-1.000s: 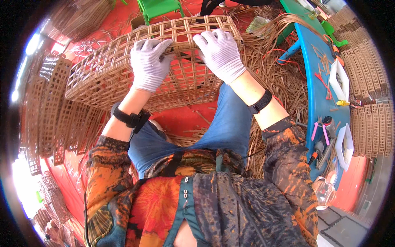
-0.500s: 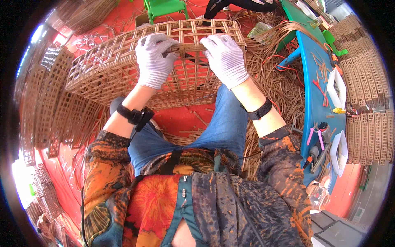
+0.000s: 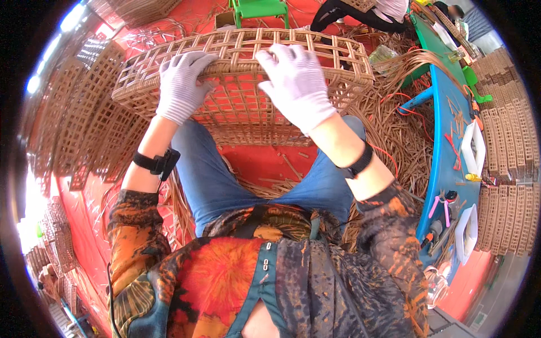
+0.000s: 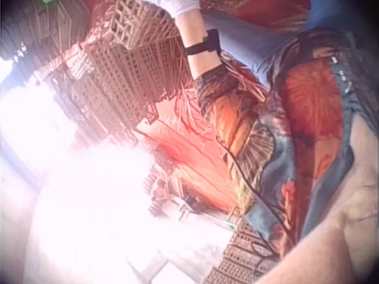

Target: Assembling and weaving bamboo or rattan strips into basket frames using hands and a pneumatic staple gun.

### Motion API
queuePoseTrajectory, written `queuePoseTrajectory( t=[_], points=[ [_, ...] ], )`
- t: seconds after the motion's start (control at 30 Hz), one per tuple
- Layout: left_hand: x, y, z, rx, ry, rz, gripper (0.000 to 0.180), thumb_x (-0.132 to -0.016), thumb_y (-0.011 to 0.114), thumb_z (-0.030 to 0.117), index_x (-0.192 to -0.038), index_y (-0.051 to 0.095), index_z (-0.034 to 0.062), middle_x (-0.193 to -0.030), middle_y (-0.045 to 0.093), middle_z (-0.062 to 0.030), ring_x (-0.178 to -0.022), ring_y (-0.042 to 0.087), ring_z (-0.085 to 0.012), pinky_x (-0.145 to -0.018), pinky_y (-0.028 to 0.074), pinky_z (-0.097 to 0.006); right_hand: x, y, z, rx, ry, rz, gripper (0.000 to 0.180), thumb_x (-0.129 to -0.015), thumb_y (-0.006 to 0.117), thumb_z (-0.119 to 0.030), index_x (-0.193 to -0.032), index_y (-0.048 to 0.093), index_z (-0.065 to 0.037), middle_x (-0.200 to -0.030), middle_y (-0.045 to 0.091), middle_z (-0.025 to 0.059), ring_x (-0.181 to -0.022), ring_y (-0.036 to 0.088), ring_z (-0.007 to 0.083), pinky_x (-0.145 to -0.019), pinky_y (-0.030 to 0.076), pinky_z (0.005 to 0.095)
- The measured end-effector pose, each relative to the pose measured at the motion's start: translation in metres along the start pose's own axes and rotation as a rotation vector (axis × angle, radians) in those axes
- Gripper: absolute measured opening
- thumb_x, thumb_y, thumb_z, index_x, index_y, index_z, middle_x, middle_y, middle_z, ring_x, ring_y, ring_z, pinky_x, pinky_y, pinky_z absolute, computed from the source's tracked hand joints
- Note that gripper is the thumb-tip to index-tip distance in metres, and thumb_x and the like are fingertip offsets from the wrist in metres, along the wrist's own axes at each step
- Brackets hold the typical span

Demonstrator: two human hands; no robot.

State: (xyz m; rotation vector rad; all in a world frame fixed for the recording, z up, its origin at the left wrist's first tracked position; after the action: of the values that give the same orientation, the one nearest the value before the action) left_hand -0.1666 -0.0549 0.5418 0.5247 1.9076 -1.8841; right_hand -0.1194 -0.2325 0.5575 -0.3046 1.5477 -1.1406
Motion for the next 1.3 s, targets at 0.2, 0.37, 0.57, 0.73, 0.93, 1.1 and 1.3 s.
queuePoseTrajectory(
  t=[0.2,0.37,0.57,0.73,0.93,1.1,1.3],
  points=[
    [-0.011,0.007,0.007,0.083,0.024,0.065,0.046,-0.064,0.086,0.025,-0.108,0.071,0.0201,-0.115,0.067,0.0009,-0.107,0.061,-0.0248,-0.093,0.042,-0.044,-0.025,0.031,-0.014,0.007,-0.025,0.061,0.039,-0.07,0.08,-0.025,-0.103,0.062,-0.011,-0.098,0.061,0.0081,-0.097,0.056,0.0287,-0.088,0.046,0.0437],
    [-0.006,0.0,0.009,0.197,0.003,0.188,0.042,-0.06,0.087,0.022,-0.101,0.075,0.02,-0.106,0.07,0.0023,-0.105,0.062,-0.023,-0.093,0.041,-0.041,-0.018,0.028,-0.007,-0.112,-0.007,0.108,0.04,-0.07,0.08,-0.021,-0.105,0.063,-0.011,-0.1,0.062,0.0079,-0.099,0.056,0.0297,-0.091,0.045,0.0443],
    [0.0,0.001,0.008,0.261,-0.028,0.29,0.039,-0.059,0.086,0.018,-0.097,0.077,0.0198,-0.098,0.07,0.0024,-0.101,0.063,-0.0218,-0.093,0.041,-0.039,-0.012,0.027,-0.01,-0.12,-0.083,0.194,0.038,-0.073,0.078,-0.018,-0.107,0.061,-0.011,-0.1,0.059,0.007,-0.102,0.054,0.0287,-0.093,0.045,0.0429],
    [0.003,-0.002,0.01,0.301,0.05,0.301,0.036,-0.062,0.084,0.014,-0.097,0.077,0.02,-0.092,0.069,0.0023,-0.095,0.062,-0.0217,-0.09,0.041,-0.04,-0.013,0.028,-0.017,-0.057,-0.168,0.169,0.038,-0.075,0.076,-0.02,-0.108,0.06,-0.009,-0.1,0.059,0.0066,-0.097,0.054,0.0278,-0.09,0.046,0.0409],
    [0.002,0.001,0.02,0.216,0.152,0.282,0.034,-0.068,0.081,0.016,-0.1,0.076,0.0202,-0.091,0.067,0.0024,-0.093,0.06,-0.0222,-0.084,0.043,-0.04,-0.01,0.029,-0.013,-0.054,-0.174,0.124,0.035,-0.077,0.075,-0.02,-0.107,0.061,-0.01,-0.097,0.059,0.0069,-0.097,0.054,0.0279,-0.09,0.047,0.0413],
    [0.001,-0.001,0.019,0.232,0.142,0.232,0.034,-0.07,0.08,0.02,-0.103,0.075,0.0192,-0.092,0.066,0.0017,-0.092,0.059,-0.0241,-0.087,0.044,-0.04,-0.018,0.018,-0.014,-0.177,-0.143,0.109,0.029,-0.076,0.076,-0.015,-0.1,0.062,-0.009,-0.097,0.062,0.0088,-0.097,0.057,0.0309,-0.09,0.047,0.0435],
    [0.02,-0.042,-0.029,0.224,0.031,0.358,0.053,-0.067,0.084,0.028,-0.118,0.07,0.0204,-0.113,0.067,-0.0023,-0.113,0.059,-0.0268,-0.099,0.041,-0.043,-0.042,-0.007,-0.034,-0.281,-0.146,0.095,0.031,-0.078,0.078,-0.024,-0.103,0.066,-0.01,-0.098,0.064,0.0078,-0.097,0.059,0.0283,-0.089,0.048,0.0422]
  ],
)
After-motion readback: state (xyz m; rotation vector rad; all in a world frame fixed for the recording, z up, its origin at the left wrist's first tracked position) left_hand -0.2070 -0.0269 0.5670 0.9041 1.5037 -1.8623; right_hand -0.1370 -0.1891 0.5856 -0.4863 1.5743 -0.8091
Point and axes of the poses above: each hand's wrist, its own x-axis away from the middle knuckle, its own y-axis out of the palm, z = x × y, the point moved 9 cm from there along -x, towards the middle knuckle
